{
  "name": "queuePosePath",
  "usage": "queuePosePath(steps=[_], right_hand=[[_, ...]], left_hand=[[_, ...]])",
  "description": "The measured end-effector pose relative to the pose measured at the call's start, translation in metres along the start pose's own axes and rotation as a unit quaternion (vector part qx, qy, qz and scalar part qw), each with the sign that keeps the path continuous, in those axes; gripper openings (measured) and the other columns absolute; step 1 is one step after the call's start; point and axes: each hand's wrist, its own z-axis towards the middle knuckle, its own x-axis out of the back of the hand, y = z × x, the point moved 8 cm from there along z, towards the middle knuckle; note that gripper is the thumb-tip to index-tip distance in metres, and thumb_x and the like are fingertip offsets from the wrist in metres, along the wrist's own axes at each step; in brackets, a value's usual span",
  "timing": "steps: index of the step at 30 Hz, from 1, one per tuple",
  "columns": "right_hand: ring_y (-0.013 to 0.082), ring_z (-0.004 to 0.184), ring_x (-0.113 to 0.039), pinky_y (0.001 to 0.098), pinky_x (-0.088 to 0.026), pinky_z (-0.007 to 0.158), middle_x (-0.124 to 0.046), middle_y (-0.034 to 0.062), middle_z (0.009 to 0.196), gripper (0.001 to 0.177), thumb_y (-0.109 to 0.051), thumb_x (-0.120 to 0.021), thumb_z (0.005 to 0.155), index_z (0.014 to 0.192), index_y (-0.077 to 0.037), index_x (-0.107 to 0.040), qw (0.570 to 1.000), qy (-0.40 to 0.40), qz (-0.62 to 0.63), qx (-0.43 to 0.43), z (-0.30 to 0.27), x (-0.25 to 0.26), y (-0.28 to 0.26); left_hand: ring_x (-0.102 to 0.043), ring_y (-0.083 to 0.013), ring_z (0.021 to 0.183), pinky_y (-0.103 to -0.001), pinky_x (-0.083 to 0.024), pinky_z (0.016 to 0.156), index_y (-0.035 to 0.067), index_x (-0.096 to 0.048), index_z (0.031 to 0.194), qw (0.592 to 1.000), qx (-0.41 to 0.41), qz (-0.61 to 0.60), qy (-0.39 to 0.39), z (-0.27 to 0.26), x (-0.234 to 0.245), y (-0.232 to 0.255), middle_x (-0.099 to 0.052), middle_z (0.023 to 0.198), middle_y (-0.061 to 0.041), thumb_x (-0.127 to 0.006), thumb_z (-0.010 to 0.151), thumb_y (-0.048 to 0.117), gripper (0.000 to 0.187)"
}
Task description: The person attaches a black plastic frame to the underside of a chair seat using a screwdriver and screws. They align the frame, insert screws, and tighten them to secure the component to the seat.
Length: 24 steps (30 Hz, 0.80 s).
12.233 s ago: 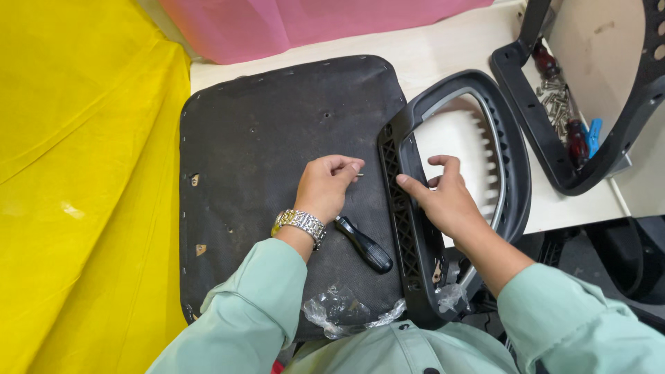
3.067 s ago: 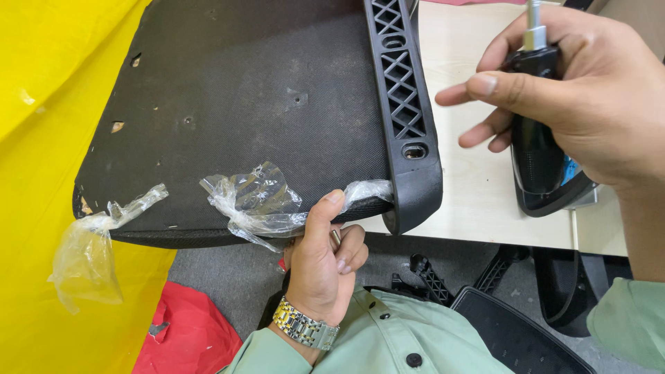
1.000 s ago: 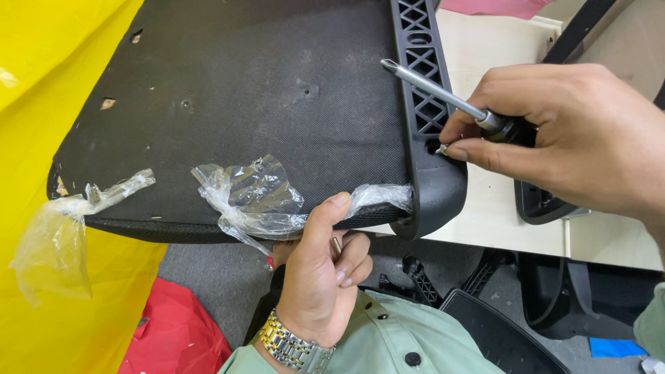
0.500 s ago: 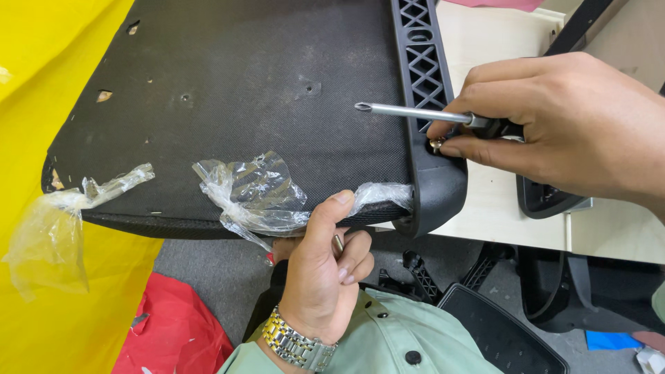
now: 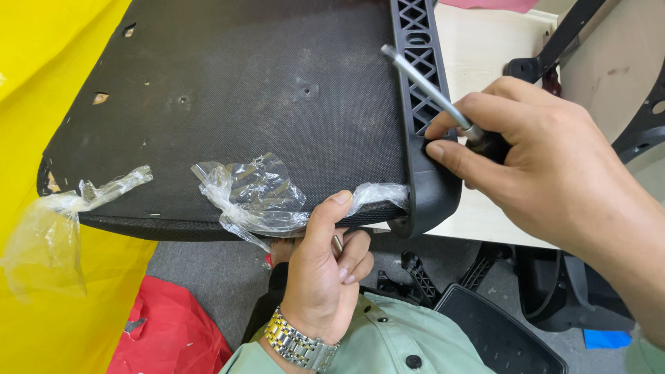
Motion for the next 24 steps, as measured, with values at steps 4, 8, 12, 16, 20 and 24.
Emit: queuePosePath(steps=[4,8,12,16,20,24], right_hand=[[0.0203,0.054,-0.063,0.0379,-0.046,0.049,-0.067,0.0072,0.074,0.026,-0.028,-0.075,0.094,0.117,-0.019,-0.080,0.954,-0.055,0.068,-0.287,-0.021,-0.010,0.029],[0.0148,0.057,-0.066,0.0331,-0.049,0.051,-0.065,0.0065,0.071,0.029,-0.026,-0.073,0.094,0.121,-0.018,-0.076,0.939,-0.082,0.105,-0.316,-0.033,-0.019,0.028],[0.0106,0.056,-0.066,0.0278,-0.050,0.048,-0.065,0.0018,0.069,0.030,-0.026,-0.072,0.094,0.120,-0.010,-0.072,0.944,-0.063,0.232,-0.227,-0.029,-0.028,0.029],[0.0125,0.056,-0.063,0.0305,-0.045,0.048,-0.065,0.0067,0.063,0.030,-0.026,-0.074,0.091,0.117,-0.014,-0.078,0.940,-0.077,0.212,-0.258,-0.032,-0.034,0.048],[0.0133,0.055,-0.058,0.0310,-0.043,0.047,-0.063,0.0066,0.066,0.025,-0.026,-0.075,0.092,0.114,-0.014,-0.079,0.955,-0.096,0.157,-0.232,-0.021,-0.031,0.046],[0.0127,0.057,-0.058,0.0299,-0.045,0.050,-0.065,0.0044,0.070,0.021,-0.020,-0.074,0.090,0.108,-0.008,-0.073,0.940,-0.143,0.167,-0.261,-0.009,-0.035,0.043]], left_hand=[[-0.029,-0.0071,0.043,-0.027,-0.022,0.042,0.015,-0.052,0.076,1.000,-0.004,0.004,0.016,0.001,0.001,-0.001,-0.039,0.060,0.005,-0.068,0.092,0.033,0.028],[-0.028,-0.0071,0.043,-0.027,-0.022,0.042,0.014,-0.054,0.077,1.000,-0.014,0.008,0.023,0.000,0.004,-0.003,-0.041,0.061,0.005,-0.067,0.091,0.031,0.026],[-0.028,-0.0072,0.043,-0.027,-0.022,0.041,0.014,-0.055,0.078,0.999,-0.028,0.003,0.018,0.003,0.004,-0.004,-0.038,0.060,0.005,-0.069,0.092,0.030,0.025],[-0.028,-0.0068,0.044,-0.026,-0.022,0.042,0.014,-0.055,0.079,1.000,-0.015,0.008,0.009,0.004,0.007,-0.007,-0.041,0.063,0.005,-0.068,0.091,0.031,0.024],[-0.029,-0.0072,0.044,-0.027,-0.023,0.043,0.015,-0.053,0.078,1.000,-0.008,0.011,0.020,0.004,0.010,-0.008,-0.037,0.063,0.006,-0.069,0.091,0.031,0.026],[-0.027,-0.0067,0.043,-0.027,-0.022,0.042,0.015,-0.054,0.077,0.999,-0.003,0.008,0.035,0.005,0.015,-0.012,-0.036,0.062,0.006,-0.069,0.090,0.030,0.025]])
